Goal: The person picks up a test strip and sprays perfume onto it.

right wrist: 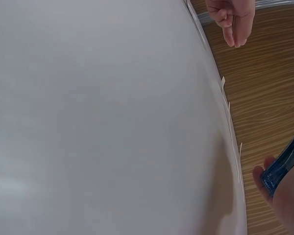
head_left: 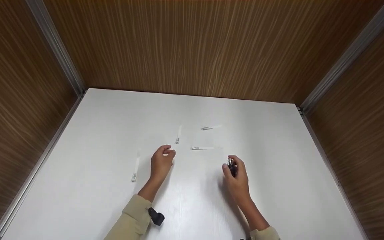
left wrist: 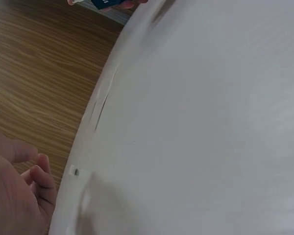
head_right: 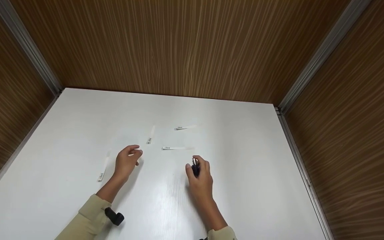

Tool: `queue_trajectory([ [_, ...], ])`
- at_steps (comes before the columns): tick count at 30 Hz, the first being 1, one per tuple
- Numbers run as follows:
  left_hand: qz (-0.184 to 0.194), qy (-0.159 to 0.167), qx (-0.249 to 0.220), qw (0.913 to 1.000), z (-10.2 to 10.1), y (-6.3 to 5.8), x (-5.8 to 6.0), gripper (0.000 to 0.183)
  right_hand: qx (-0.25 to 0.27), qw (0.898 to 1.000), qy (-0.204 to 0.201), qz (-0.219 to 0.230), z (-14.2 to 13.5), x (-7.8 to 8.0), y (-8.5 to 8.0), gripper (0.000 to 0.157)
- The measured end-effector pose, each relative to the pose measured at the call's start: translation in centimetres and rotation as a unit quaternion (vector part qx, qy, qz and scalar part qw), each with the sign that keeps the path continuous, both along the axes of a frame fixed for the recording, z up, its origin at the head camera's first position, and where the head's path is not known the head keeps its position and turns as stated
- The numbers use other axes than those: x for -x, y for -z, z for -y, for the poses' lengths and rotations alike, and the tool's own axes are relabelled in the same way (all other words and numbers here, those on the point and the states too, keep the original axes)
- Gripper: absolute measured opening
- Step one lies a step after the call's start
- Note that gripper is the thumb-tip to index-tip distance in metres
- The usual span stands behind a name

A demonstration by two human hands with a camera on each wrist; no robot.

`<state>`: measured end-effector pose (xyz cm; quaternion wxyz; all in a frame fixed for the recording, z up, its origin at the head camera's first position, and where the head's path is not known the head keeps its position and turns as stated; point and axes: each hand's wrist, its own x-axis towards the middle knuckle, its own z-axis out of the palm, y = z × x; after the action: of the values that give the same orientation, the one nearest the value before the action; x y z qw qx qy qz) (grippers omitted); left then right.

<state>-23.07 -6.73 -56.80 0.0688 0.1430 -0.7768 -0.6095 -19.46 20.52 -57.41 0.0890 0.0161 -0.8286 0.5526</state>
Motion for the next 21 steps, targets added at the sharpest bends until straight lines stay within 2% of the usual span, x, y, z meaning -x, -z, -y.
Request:
queue_trajectory([
  [4, -0.001, 0.002, -0.009, 1.0000, -0.3, -0.1, 0.8, 0.035, 0.005, 1.000, 0.002, -0.003, -0.7, 0.1, -0.1, 0.044],
  [9, -0.001, 0.004, 0.001, 1.0000, -0.9, 0.1, 1.9, 0.033, -0.005, 1.000, 0.008, -0.005, -1.2, 0.2, 0.0, 0.044],
  [15, 0.009, -0.010, 0.021, 0.9997, -1.6, 0.9, 3.1, 0.032, -0.025, 1.000, 0.004, -0.009, -1.4, 0.3, 0.3, 0.047],
  [21, 0.024, -0.017, 0.020, 0.9994, -2.3, 1.8, 4.4, 0.038, -0.018, 1.000, 0.004, -0.014, -1.2, 0.3, 0.2, 0.046],
])
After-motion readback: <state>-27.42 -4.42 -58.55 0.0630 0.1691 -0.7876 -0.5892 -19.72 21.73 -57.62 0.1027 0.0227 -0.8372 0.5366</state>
